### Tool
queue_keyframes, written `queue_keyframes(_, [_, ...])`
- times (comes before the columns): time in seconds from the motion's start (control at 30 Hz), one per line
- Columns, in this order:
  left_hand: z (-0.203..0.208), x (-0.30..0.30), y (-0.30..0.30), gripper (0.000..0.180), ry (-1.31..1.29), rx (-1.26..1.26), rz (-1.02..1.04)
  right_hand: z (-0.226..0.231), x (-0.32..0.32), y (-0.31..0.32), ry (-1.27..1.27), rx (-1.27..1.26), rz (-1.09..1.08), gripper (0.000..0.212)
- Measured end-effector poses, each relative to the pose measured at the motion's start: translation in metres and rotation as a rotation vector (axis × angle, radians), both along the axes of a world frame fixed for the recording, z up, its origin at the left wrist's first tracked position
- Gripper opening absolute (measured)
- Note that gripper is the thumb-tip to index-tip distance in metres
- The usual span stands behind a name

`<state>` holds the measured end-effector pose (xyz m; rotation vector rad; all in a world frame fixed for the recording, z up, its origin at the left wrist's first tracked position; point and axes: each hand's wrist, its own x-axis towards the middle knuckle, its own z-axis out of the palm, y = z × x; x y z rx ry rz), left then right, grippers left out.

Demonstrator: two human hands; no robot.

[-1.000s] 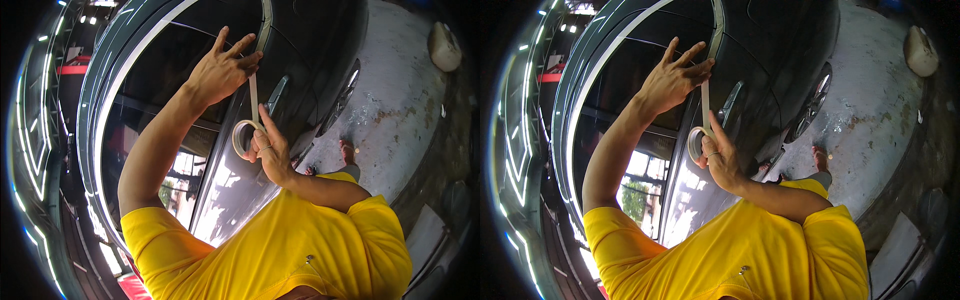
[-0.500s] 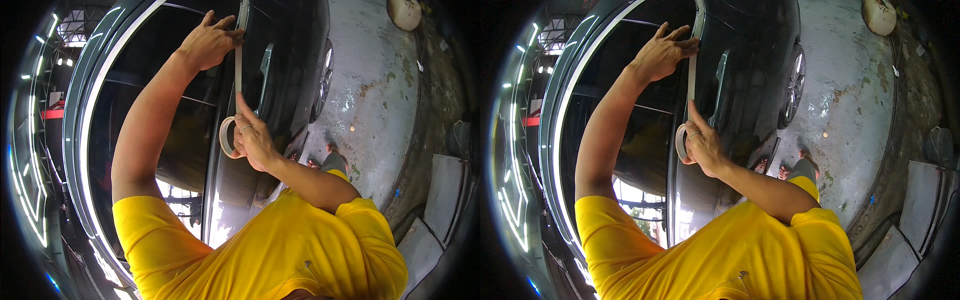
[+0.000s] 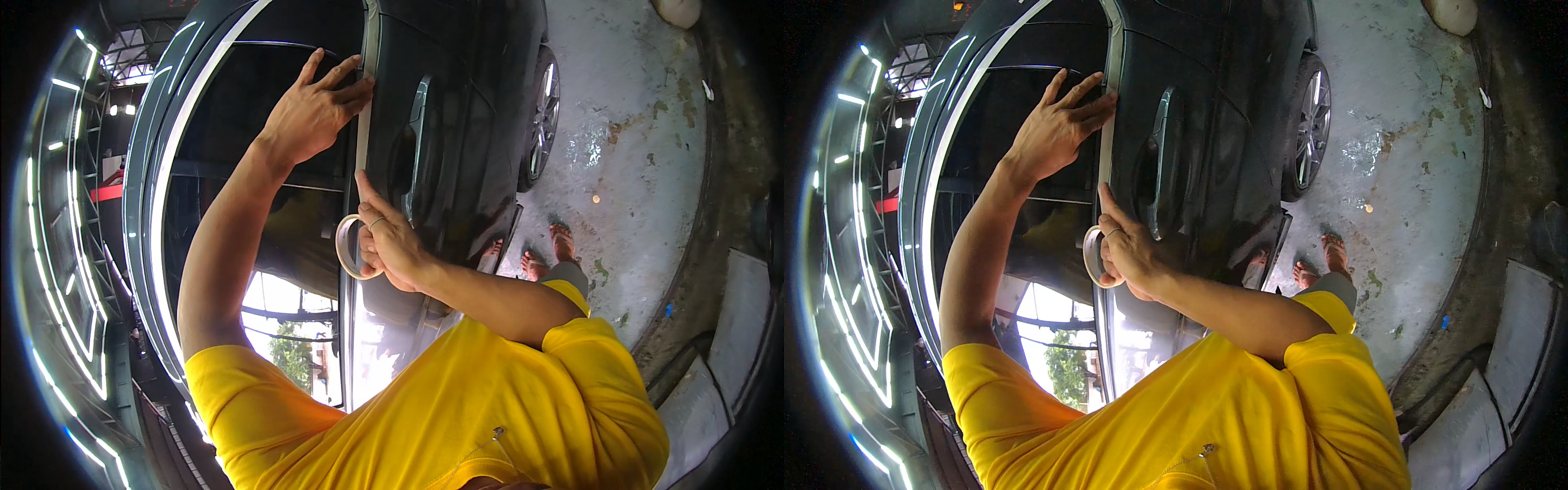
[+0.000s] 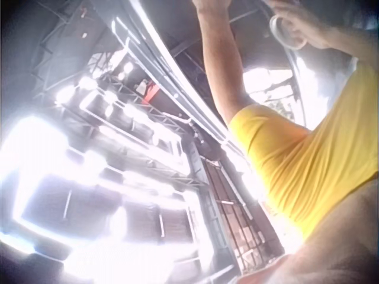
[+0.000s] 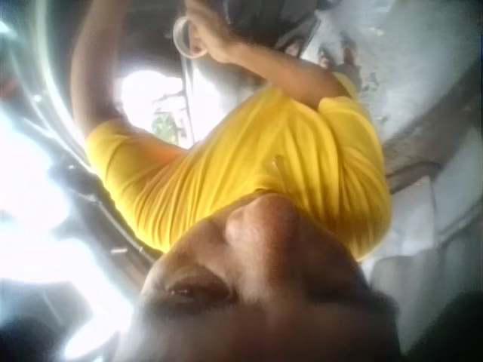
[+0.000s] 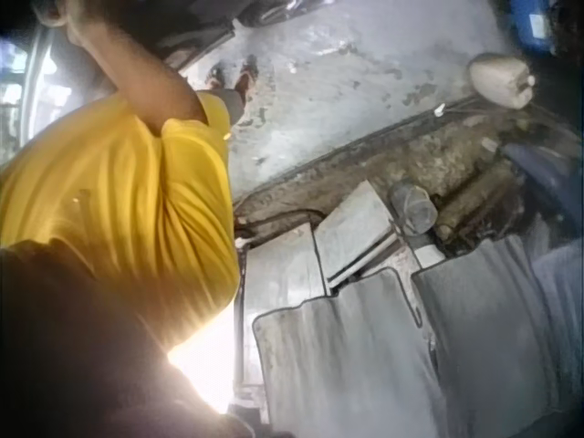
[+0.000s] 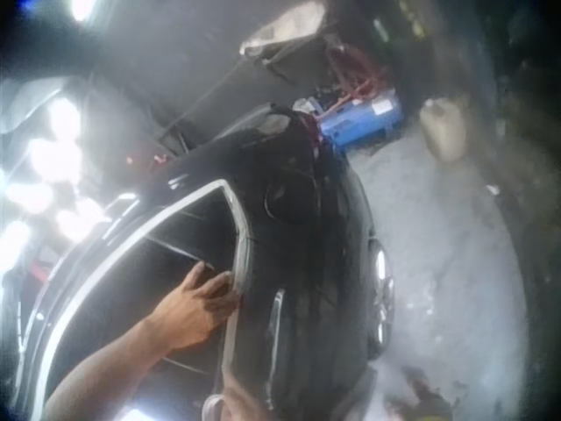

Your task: The person applies a strip of white tape along the upper edge of a car's rear side window. They smooth the tape with their fingers to ensure it adheres properly along the window frame.

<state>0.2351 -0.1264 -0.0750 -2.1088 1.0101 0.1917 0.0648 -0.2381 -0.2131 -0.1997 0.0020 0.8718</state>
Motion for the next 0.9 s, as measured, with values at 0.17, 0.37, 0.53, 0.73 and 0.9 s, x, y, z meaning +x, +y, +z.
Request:
queue_keyframes(0.17, [0.0, 0.005, 0.003, 0.064, 0.032, -0.031, 0.014, 0.005, -0.002, 0.004, 0.019, 0.008, -0.042, 0.057])
queue_keyframes(0.37, [-0.001, 0.004, 0.009, 0.073, 0.02, -0.019, 0.007, 0.014, -0.003, 0.002, 0.019, -0.074, -0.051, 0.058])
queue_keyframes(0.53, [-0.002, 0.002, 0.018, 0.078, 0.008, -0.012, 0.023, 0.016, -0.001, 0.005, -0.077, -0.03, -0.037, 0.06])
queue_keyframes(0.73, [0.001, 0.008, 0.019, 0.081, 0.025, -0.014, 0.025, 0.02, 0.002, 0.01, -0.098, -0.096, -0.033, 0.06])
queue_keyframes(0.9, [0.001, 0.011, 0.021, 0.082, 0.04, -0.059, 0.02, 0.016, 0.002, 0.003, -0.059, -0.075, -0.014, 0.06])
